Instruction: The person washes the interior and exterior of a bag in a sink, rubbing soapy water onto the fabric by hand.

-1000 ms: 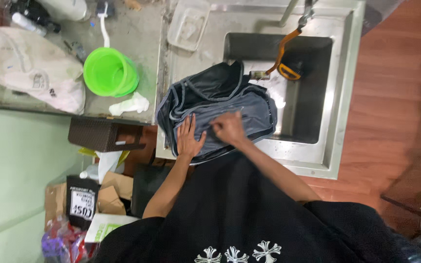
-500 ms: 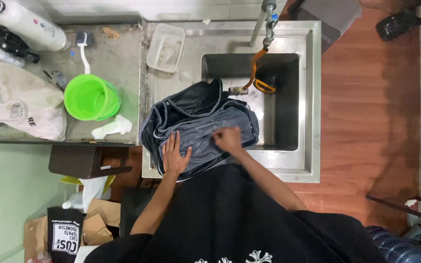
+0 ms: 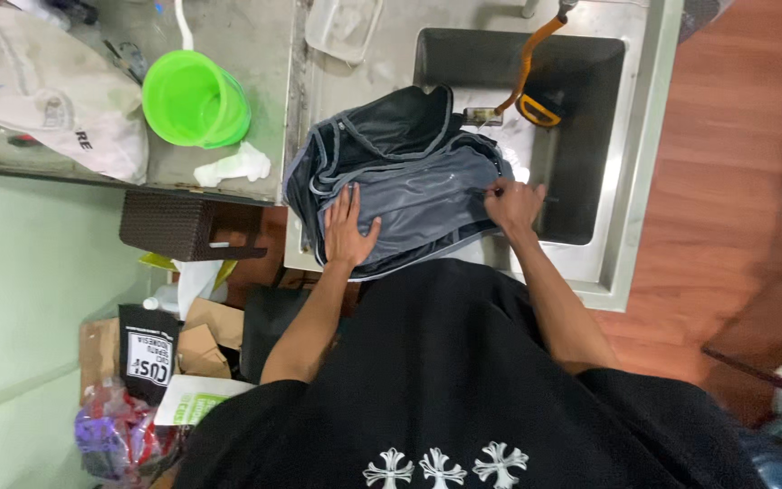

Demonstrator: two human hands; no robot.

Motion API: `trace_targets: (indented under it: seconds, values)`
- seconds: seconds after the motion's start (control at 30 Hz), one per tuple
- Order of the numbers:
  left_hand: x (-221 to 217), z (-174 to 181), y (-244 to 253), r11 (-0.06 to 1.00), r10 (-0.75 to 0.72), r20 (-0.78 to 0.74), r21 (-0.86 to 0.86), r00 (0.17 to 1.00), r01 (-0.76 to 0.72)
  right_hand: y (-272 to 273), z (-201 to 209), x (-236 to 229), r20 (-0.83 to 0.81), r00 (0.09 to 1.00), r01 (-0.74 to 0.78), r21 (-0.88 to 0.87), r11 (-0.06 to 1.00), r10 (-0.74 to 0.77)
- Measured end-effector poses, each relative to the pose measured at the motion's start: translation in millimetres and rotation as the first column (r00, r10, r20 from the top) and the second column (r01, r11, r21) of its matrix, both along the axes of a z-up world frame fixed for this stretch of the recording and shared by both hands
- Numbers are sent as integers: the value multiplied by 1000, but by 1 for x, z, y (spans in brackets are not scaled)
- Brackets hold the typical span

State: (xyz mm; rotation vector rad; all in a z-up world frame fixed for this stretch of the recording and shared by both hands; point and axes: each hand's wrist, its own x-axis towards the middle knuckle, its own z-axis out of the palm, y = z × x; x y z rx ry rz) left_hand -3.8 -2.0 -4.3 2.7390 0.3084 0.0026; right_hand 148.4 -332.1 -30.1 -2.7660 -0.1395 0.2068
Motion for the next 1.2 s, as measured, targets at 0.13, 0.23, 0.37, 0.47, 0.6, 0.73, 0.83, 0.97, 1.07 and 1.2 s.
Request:
trace_targets:
  seconds: [0.13, 0.23, 0.37, 0.47, 0.6, 0.73, 0.83, 0.97, 1.07, 1.2]
  values:
    - [0, 3, 2, 999, -40, 7, 10, 999, 40, 62, 12, -36, -13, 987, -144, 336, 931, 157]
    - [3, 4, 4, 999, -35, -34, 10, 999, 36, 62, 5, -31, 121, 938, -346, 269, 899, 325]
    - [-1, -3, 3, 999, -40, 24, 15, 999, 39, -19, -11, 9, -3, 994, 109, -42, 993, -110]
    - [0, 3, 2, 999, -42, 19, 14, 999, 42, -58, -32, 34, 23, 987, 161, -60, 985, -160]
    - [1, -1, 1, 1000, -21, 20, -12, 1000, 21, -66, -101, 76, -141, 975, 191, 127, 973, -173]
    - [7, -1, -1, 998, -18, -69, 54, 997, 22, -39, -115, 105, -284, 934, 290, 240, 926, -219]
    - [14, -3, 1, 997, -24, -114, 68, 993, 32, -18, -156, 131, -365, 867, 455, 302, 838, -339]
    - [10, -29, 5, 983, -4, -71, 182, 997, 16, 4, -234, 168, -344, 843, 504, 239, 830, -413]
    - [10, -19, 3, 987, 24, -126, 160, 992, -3, 19, -267, 174, -285, 853, 508, 254, 823, -438]
    - [16, -22, 0, 983, 21, -89, 183, 996, -4, 21, -192, 166, -30, 889, 423, 434, 796, -456]
